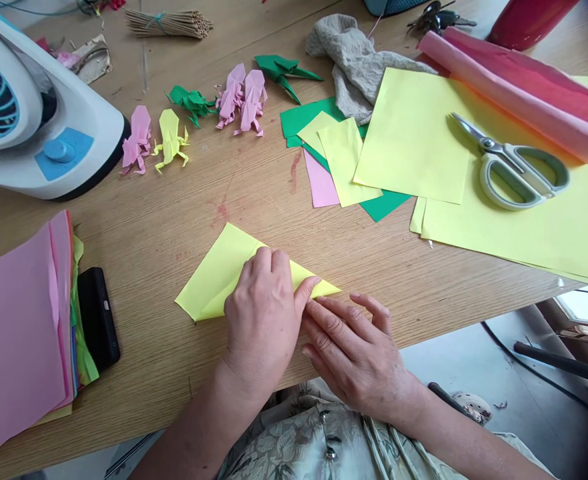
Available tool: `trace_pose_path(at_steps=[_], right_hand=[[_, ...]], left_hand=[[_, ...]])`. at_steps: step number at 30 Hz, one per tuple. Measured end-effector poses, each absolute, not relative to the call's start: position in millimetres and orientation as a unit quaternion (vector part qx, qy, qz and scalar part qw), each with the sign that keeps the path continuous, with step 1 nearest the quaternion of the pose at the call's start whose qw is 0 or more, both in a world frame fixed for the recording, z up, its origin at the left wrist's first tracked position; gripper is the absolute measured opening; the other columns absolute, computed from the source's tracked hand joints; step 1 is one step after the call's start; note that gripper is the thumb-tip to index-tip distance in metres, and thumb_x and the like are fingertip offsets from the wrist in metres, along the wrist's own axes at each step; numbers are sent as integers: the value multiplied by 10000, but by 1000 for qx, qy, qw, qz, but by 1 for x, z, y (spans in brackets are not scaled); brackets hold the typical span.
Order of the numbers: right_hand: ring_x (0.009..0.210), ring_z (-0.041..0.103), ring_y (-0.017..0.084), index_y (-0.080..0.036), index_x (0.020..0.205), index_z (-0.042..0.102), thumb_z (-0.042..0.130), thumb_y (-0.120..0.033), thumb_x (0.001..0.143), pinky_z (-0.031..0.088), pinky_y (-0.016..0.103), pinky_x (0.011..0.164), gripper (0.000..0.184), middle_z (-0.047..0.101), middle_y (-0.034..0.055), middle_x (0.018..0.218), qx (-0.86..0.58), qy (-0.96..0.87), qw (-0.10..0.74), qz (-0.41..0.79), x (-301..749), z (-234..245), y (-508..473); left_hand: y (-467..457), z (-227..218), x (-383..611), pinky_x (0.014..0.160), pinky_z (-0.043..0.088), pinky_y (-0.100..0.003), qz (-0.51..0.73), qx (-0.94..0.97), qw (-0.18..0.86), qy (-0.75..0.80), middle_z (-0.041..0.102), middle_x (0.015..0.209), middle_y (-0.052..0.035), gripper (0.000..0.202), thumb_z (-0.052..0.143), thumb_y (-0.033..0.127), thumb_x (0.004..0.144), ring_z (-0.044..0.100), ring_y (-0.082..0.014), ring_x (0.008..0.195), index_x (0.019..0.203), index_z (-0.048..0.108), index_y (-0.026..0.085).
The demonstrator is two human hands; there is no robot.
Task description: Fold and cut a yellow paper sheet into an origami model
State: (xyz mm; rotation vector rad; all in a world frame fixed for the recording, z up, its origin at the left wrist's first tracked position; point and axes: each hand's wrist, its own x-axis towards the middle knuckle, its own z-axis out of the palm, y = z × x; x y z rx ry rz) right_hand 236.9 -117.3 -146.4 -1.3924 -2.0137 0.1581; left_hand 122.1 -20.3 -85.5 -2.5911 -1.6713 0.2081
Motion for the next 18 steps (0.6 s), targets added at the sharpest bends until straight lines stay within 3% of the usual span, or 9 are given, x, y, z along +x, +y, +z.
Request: trace_pose_path(at_steps=[9, 18], right_hand=[[1100, 628, 167, -162, 1092, 681, 644, -197, 905, 312, 420, 1075, 194, 730, 18, 1179, -518, -765, 377, 60, 242, -149, -123], [851, 646, 178, -167, 1016, 683, 682, -150, 847, 400, 383, 784, 170, 758, 54, 1073, -575, -729, 371, 19, 248, -143, -124]], left_hand=[[-22, -85, 122, 686, 478, -328, 77, -834, 31, -546, 575, 966, -65, 305, 628, 459, 897, 610, -252, 903, 958, 542, 173], [-23, -84, 123, 615, 462, -307, 86, -833, 46, -544, 581, 956, -71, 329, 614, 500, 897, 610, -244, 887, 946, 542, 183]])
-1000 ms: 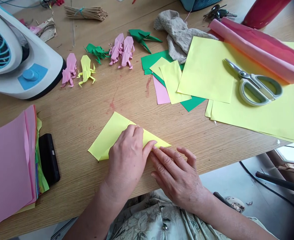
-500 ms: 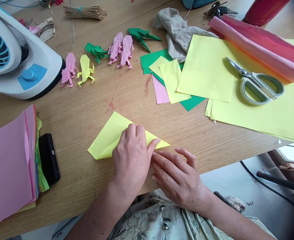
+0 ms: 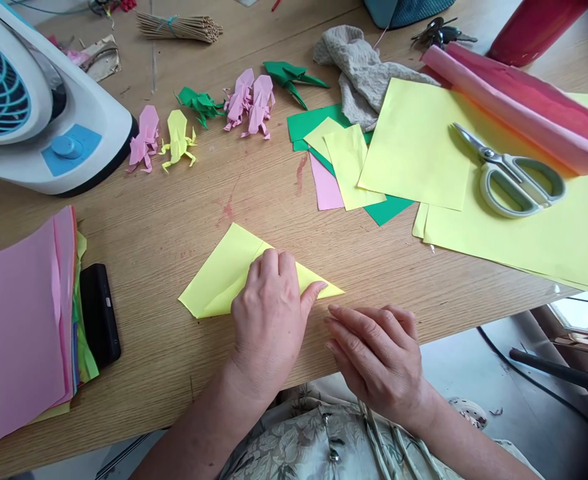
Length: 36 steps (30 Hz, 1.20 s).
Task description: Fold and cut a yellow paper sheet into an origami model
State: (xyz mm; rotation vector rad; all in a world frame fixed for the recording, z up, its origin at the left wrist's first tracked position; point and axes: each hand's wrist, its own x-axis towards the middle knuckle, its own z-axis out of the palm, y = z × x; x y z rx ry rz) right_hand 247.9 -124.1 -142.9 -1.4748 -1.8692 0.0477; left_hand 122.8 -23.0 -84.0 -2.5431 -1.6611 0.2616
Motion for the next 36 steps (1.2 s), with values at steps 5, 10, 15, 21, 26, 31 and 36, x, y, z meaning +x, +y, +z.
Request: trace_pose_path(at_steps=[5, 10, 15, 21, 26, 31, 36], right_hand=[[846, 635, 169, -176, 1045, 671, 683, -169, 852, 401, 361, 727, 194, 727, 56, 1181, -579, -732, 359, 26, 247, -144, -122], [834, 614, 183, -164, 1027, 664, 661, -180, 870, 391, 361, 706, 157, 700, 83, 1240, -582, -739, 339, 29, 246, -143, -120], [837, 594, 196, -157, 1024, 663, 635, -200, 890, 376, 364, 691, 144, 704, 103, 1225, -594, -734, 327, 27, 245, -142, -118], [836, 581, 196, -169, 1020, 668, 629, -213, 896, 363, 360, 687, 138, 709, 87, 1214, -598, -734, 321, 26, 245, -141, -118], [853, 592, 204, -160, 1023, 673, 630, -211, 895, 367, 363, 692, 145, 710, 86, 1206, -600, -733, 319, 29, 245, -141, -118], [854, 602, 202, -153, 1045, 673, 618, -201, 902, 376, 362, 684, 161, 719, 100, 1190, -600, -730, 327, 23, 245, -142, -118], [853, 610, 204, -137, 1079, 670, 623, -184, 894, 386, 358, 685, 196, 722, 121, 1180, -598, -730, 331, 24, 246, -143, -119]], left_hand=[[-24, -85, 122, 604, 461, -303, 78, -836, 49, -541, 583, 947, -73, 328, 609, 506, 898, 610, -243, 880, 942, 540, 189], [-24, -85, 122, 611, 464, -305, 77, -837, 48, -539, 579, 957, -78, 302, 591, 479, 917, 608, -243, 885, 952, 535, 184], [-23, -85, 122, 612, 466, -313, 83, -837, 49, -538, 575, 959, -80, 324, 575, 498, 920, 606, -249, 887, 958, 530, 179], [-23, -86, 122, 599, 457, -299, 79, -838, 56, -538, 581, 948, -78, 316, 591, 502, 910, 606, -245, 881, 939, 533, 192], [-24, -86, 122, 606, 467, -306, 83, -839, 62, -535, 575, 945, -84, 333, 573, 516, 915, 601, -249, 872, 942, 534, 186], [-24, -88, 122, 621, 468, -304, 79, -841, 71, -530, 575, 946, -87, 334, 565, 523, 917, 597, -253, 880, 938, 537, 190], [-24, -88, 122, 625, 471, -312, 84, -841, 75, -530, 574, 949, -91, 334, 560, 519, 920, 593, -255, 873, 945, 534, 187]])
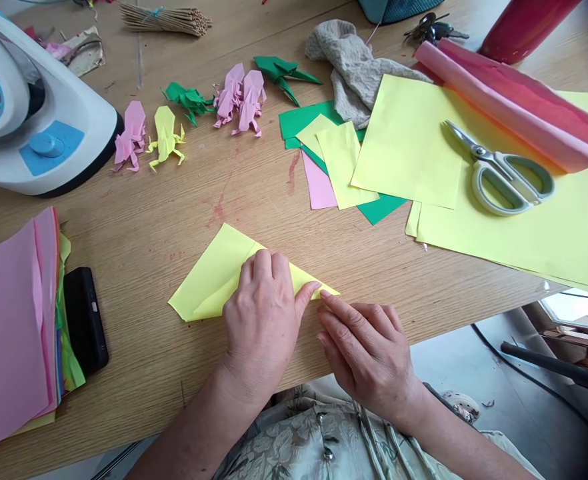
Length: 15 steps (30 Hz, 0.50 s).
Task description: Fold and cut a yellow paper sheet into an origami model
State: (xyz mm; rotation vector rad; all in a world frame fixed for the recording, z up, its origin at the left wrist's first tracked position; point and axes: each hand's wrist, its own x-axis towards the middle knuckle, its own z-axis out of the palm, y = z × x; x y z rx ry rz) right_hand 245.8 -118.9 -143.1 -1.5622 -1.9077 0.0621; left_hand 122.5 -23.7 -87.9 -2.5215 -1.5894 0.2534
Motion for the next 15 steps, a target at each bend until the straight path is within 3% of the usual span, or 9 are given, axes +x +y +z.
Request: trace_pose_path(at_steps=[15], right_hand=[[869, 615, 216, -127, 1100, 673, 648, -164, 869, 417, 361, 690, 235, 700, 131, 1225, -595, -730, 337, 29, 247, -145, -122]], left_hand=[[-23, -89, 122, 632, 469, -320, 82, -839, 65, -534, 568, 966, -101, 301, 557, 501, 924, 571, -272, 907, 941, 525, 202]])
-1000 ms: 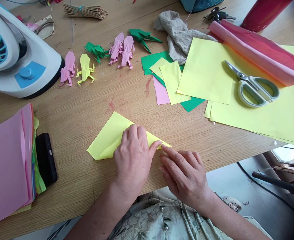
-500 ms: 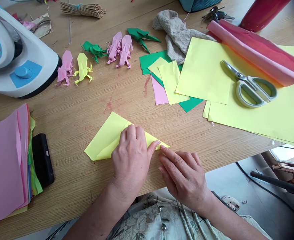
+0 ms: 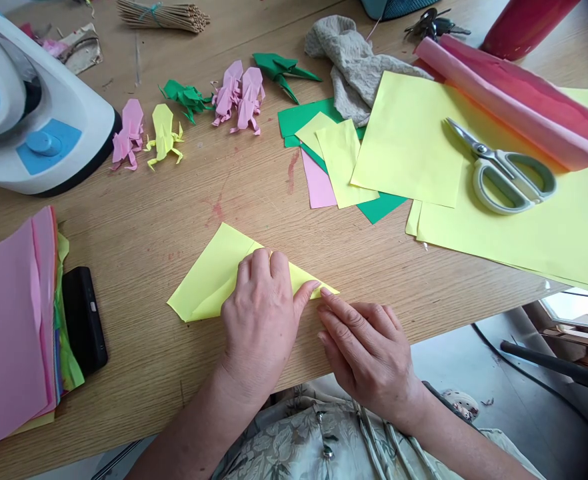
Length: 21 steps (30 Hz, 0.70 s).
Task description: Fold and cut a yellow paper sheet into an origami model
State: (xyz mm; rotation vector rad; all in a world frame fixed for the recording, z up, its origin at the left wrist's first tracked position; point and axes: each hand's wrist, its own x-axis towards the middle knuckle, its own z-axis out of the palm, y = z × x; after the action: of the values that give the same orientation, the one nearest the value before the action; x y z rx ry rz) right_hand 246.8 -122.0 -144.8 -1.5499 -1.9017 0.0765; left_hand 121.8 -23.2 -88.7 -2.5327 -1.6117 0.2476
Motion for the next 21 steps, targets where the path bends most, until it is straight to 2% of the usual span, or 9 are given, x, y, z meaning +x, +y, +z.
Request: trace_pose_path(at_steps=[12, 16, 19, 21], right_hand=[[886, 626, 219, -124, 1092, 671, 634, -151, 874, 436, 357, 687, 223, 700, 150, 1219, -585, -732, 347, 36, 248, -146, -122], [885, 624, 218, -124, 1087, 671, 637, -150, 871, 441, 358, 691, 220, 704, 144, 1214, -585, -731, 348, 37, 248, -147, -122], [882, 621, 225, -112, 1085, 672, 653, -143, 858, 445, 364, 687, 231, 694, 142, 1234, -579, -733, 354, 41, 248, -147, -121], [877, 619, 227, -112, 1084, 673, 659, -138, 850, 447, 366, 683, 236, 689, 133, 1247, -577, -734, 356, 45, 248, -147, -121]], left_hand=[[-23, -88, 123, 602, 467, -308, 89, -834, 58, -541, 590, 999, -111, 367, 566, 551, 904, 588, -276, 936, 969, 541, 190], [-23, -88, 122, 660, 503, -322, 86, -832, 36, -547, 600, 1187, -147, 445, 564, 541, 909, 585, -299, 1046, 1141, 547, 162], [-22, -90, 122, 757, 529, -360, 88, -833, 35, -545, 519, 1391, -178, 545, 541, 537, 923, 551, -327, 1159, 1281, 514, 127], [-22, -90, 121, 801, 533, -381, 92, -831, 34, -547, 487, 1441, -188, 597, 533, 547, 923, 536, -339, 1195, 1330, 499, 111]])
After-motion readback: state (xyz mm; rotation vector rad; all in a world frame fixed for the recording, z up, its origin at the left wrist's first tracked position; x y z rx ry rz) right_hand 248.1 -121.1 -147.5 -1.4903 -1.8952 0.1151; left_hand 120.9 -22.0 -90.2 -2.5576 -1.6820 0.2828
